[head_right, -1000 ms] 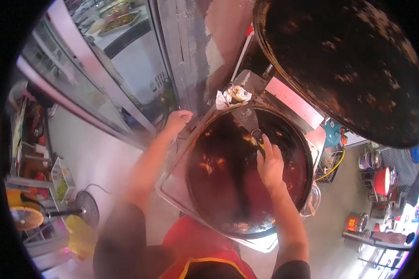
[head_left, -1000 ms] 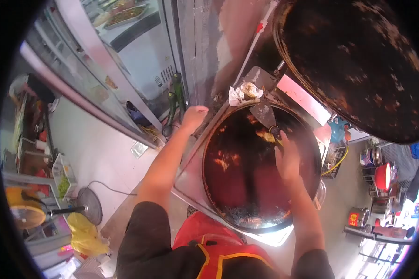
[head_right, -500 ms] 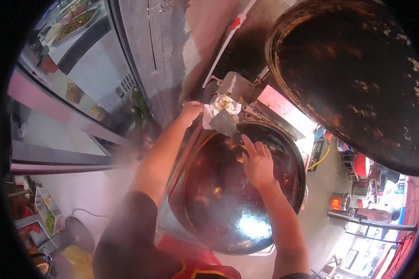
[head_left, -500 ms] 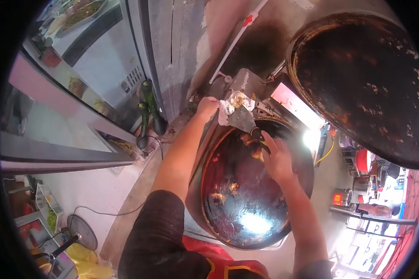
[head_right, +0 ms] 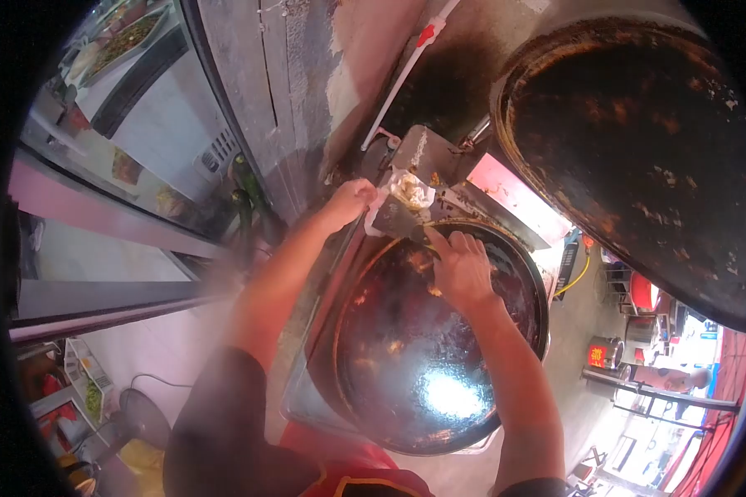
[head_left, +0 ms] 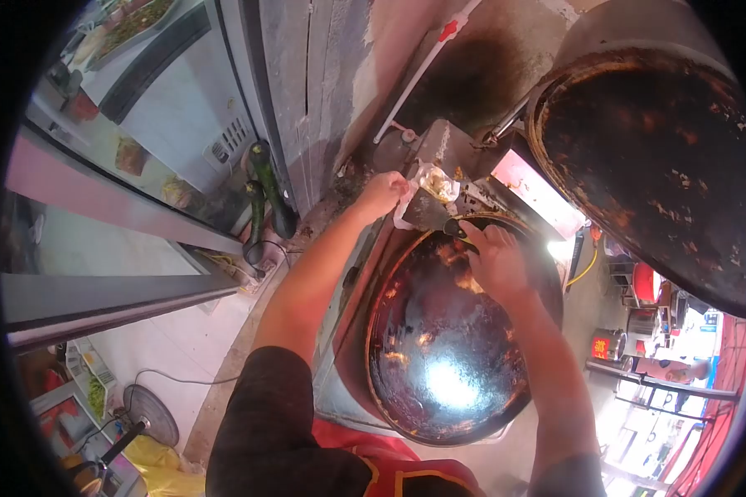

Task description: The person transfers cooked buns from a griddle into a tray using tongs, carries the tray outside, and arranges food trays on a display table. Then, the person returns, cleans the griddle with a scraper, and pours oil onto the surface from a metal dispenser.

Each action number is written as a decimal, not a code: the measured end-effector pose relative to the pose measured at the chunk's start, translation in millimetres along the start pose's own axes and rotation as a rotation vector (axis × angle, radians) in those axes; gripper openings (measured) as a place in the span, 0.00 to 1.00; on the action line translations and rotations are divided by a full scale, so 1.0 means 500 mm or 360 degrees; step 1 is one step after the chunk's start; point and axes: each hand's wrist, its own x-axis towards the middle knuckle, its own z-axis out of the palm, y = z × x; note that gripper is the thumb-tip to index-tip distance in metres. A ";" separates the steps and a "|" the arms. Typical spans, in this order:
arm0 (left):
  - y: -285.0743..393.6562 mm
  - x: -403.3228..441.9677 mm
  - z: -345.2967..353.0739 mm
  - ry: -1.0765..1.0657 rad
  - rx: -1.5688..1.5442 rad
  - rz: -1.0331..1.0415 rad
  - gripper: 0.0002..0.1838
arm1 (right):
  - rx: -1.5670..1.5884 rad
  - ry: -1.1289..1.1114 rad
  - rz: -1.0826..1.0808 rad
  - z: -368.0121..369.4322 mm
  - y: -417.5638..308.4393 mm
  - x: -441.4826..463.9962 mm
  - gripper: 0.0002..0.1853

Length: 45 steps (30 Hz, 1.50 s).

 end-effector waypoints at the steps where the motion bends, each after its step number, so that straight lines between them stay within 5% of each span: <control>1: -0.001 0.002 0.000 -0.0024 -0.0063 -0.0026 0.05 | -0.0007 -0.0001 -0.0005 0.003 0.001 0.005 0.25; 15: 0.013 0.012 0.014 -0.0049 -0.0740 -0.0267 0.07 | -0.0015 -0.0041 -0.0008 0.003 0.021 0.031 0.28; 21: 0.010 0.005 0.018 -0.0072 -0.0636 -0.0267 0.08 | -0.0061 0.0155 -0.0037 0.020 0.045 0.041 0.27; 26: -0.017 0.004 0.023 0.0097 -0.0325 -0.0104 0.09 | 0.0100 0.0297 0.0290 0.018 0.042 0.050 0.27; 28: -0.023 0.001 0.022 0.0170 -0.0041 0.0029 0.09 | 0.0304 0.0482 0.0293 0.024 0.050 0.044 0.24; 31: 0.006 -0.020 0.012 0.0293 0.0305 0.0120 0.10 | 0.1890 -0.0002 0.1062 -0.044 0.032 0.024 0.21; 32: 0.011 -0.027 0.010 0.0393 0.0328 0.0076 0.10 | 0.2282 0.0229 0.1283 -0.055 0.011 0.008 0.19; 35: 0.032 -0.063 -0.019 0.0540 0.0480 0.0162 0.11 | 0.3493 -0.0157 0.1180 -0.060 0.058 -0.057 0.20; 42: 0.062 -0.210 -0.080 0.0622 0.0307 0.0011 0.11 | 0.3666 -0.0071 0.1290 -0.107 0.063 -0.187 0.21; 45: 0.114 -0.312 -0.116 0.0646 0.0316 -0.0085 0.11 | 0.3291 0.0267 0.1538 -0.168 0.052 -0.256 0.19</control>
